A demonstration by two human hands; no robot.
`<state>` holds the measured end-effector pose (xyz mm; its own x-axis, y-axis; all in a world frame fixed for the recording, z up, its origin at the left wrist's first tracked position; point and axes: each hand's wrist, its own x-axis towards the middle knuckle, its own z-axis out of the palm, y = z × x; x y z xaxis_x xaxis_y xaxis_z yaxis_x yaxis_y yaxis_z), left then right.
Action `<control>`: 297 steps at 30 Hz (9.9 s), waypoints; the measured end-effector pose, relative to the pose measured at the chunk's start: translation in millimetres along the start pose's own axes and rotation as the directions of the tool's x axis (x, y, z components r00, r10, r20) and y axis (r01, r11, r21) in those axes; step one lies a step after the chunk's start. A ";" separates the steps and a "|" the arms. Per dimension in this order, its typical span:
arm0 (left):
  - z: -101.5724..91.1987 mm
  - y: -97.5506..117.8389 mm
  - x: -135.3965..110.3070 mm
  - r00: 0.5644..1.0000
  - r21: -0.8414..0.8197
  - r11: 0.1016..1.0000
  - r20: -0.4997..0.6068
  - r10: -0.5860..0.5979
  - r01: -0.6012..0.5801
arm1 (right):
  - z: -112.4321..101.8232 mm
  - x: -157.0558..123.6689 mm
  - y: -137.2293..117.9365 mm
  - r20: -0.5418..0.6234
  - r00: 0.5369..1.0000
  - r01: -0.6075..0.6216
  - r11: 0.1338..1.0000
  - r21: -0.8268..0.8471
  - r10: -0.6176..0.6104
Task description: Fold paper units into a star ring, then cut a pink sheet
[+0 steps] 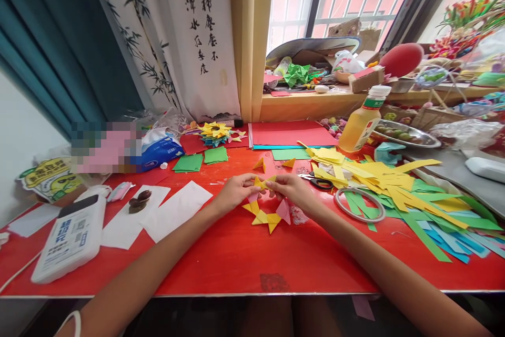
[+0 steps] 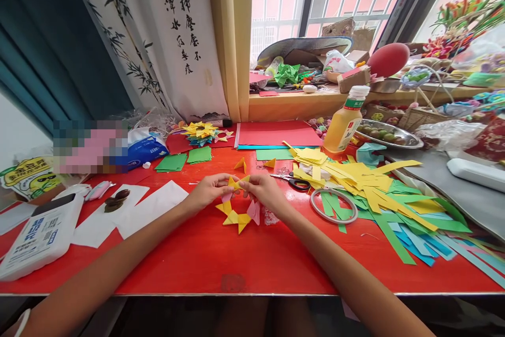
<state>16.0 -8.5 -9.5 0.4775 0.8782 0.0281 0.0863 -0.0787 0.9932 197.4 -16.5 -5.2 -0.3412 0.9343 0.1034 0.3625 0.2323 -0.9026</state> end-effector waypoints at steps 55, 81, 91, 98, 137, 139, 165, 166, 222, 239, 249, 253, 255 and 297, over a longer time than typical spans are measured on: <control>7.6 -4.9 3.4 0.986 -0.024 0.999 -0.165 -0.036 0.032 | -1.8 13.1 8.3 -0.048 0.987 0.160 0.933 0.324 -0.152; 6.6 -1.0 -2.7 0.904 0.426 0.849 -0.141 0.404 -0.313 | 16.6 5.9 0.2 0.185 0.982 -0.096 0.778 0.621 -0.027; -16.4 29.7 -6.8 0.998 0.821 0.568 0.041 0.047 -0.061 | 14.5 9.5 13.4 0.083 0.995 -0.086 0.803 0.590 0.045; -23.4 34.7 -12.8 0.955 0.813 0.581 0.186 -0.230 -0.019 | 17.0 12.4 15.1 0.022 0.993 -0.101 0.768 0.632 0.112; -21.8 -3.4 9.8 0.907 0.377 0.906 -0.422 -0.016 0.191 | 5.4 14.1 12.2 -0.368 0.929 0.170 0.852 0.495 0.029; -20.7 3.7 7.4 0.886 0.538 0.834 -0.437 0.155 0.119 | 5.7 12.4 11.2 -0.364 0.931 0.164 0.865 0.475 0.023; -31.7 6.5 -5.1 0.949 0.854 0.419 -0.307 -0.076 0.310 | 4.9 7.7 1.3 -0.285 0.954 0.179 0.938 0.297 -0.091; -31.1 3.3 -3.5 0.949 0.844 0.440 -0.303 -0.084 0.308 | 5.5 8.1 2.2 -0.274 0.957 0.175 0.936 0.304 -0.090; -5.0 42.5 -14.0 0.937 0.020 0.958 -0.200 0.286 -0.288 | -13.8 -19.9 -40.0 -0.296 0.684 0.470 0.713 -0.520 -0.667; -1.1 44.9 -17.9 0.929 0.127 0.944 -0.176 0.325 -0.306 | -11.2 -22.2 -38.5 -0.312 0.654 0.456 0.688 -0.564 -0.689; -0.9 42.0 -17.3 0.923 0.210 0.924 -0.151 0.354 -0.320 | -13.5 -22.6 -38.4 -0.225 0.610 0.528 0.601 -0.600 -0.760; -1.5 39.6 -16.2 0.924 0.219 0.924 -0.150 0.351 -0.315 | -13.0 -22.1 -37.2 -0.218 0.588 0.536 0.577 -0.616 -0.779; -1.7 38.3 -15.6 0.923 0.205 0.925 -0.153 0.354 -0.321 | -11.7 -21.6 -35.3 -0.204 0.586 0.541 0.567 -0.621 -0.784; -0.6 33.9 -12.8 0.932 0.364 0.891 -0.131 0.339 -0.273 | -1.3 -12.5 -26.7 -0.151 0.951 0.274 0.962 0.016 -0.269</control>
<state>12.3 -22.1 23.9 0.3599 0.8533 0.3773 0.2650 -0.4813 0.8356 193.2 -34.1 18.2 -0.2907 0.8673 0.4041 0.2415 0.4752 -0.8461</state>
